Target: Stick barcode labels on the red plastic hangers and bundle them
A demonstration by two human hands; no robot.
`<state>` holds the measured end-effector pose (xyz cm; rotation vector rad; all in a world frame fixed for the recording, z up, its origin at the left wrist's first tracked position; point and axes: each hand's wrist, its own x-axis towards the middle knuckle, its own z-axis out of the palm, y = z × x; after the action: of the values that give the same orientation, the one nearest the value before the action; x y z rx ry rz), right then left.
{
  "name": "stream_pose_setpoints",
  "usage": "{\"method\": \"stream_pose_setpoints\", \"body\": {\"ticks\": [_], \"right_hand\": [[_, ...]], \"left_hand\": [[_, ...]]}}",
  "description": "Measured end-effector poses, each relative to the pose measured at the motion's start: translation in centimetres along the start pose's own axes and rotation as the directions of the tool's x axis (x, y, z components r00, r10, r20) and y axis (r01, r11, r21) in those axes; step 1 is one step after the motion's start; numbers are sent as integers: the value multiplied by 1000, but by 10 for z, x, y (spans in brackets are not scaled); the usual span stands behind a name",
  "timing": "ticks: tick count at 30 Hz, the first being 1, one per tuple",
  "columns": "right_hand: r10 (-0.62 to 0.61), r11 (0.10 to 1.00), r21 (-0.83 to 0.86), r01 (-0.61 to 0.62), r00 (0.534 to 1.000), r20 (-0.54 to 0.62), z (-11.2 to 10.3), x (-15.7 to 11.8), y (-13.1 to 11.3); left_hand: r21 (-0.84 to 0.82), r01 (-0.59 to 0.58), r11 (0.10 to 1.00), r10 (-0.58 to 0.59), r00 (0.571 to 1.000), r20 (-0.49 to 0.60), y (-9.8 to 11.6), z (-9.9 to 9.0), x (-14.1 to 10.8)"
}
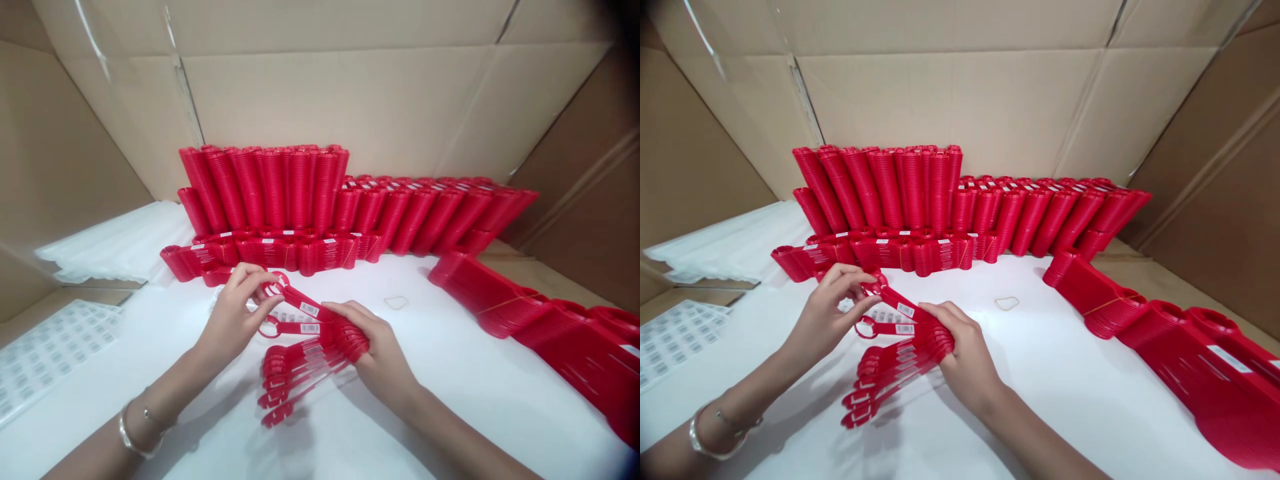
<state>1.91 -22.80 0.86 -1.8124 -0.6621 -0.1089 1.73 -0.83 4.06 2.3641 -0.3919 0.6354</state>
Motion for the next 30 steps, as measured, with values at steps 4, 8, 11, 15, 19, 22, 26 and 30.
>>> {"method": "stream_pose_setpoints", "body": {"ticks": [4, 8, 11, 15, 19, 22, 26, 30], "right_hand": [[-11, 1000, -28, 10, 998, -55, -3, 0, 6], [-62, 997, -57, 57, 993, -101, -5, 2, 6], [-114, 993, -52, 110, 991, -75, -6, 3, 4], [-185, 982, -28, 184, 983, -8, -8, 4, 2], [-196, 981, 3, 196, 979, 62, -10, 4, 1], [-208, 978, 21, 207, 973, 99, -10, 5, 1], [-227, 974, 37, 225, 970, 84, -10, 5, 1], [-226, 974, 47, 223, 972, 70, -11, 5, 0]], "left_hand": [[31, -64, 997, 64, 998, -13, 2, 4, -3], [78, 9, 997, -22, 984, 176, 5, 1, -2], [11, 149, 989, -141, 908, 394, 8, -3, 0], [-114, 277, 954, -116, 690, 714, 9, -10, 3], [-158, 219, 963, -4, 595, 804, 5, -18, 5], [-159, 181, 970, 35, 549, 835, 6, -19, 4], [-245, 234, 941, 119, 450, 885, 13, -10, -4], [-333, 345, 877, 170, 426, 889, 17, 1, -9]]}}
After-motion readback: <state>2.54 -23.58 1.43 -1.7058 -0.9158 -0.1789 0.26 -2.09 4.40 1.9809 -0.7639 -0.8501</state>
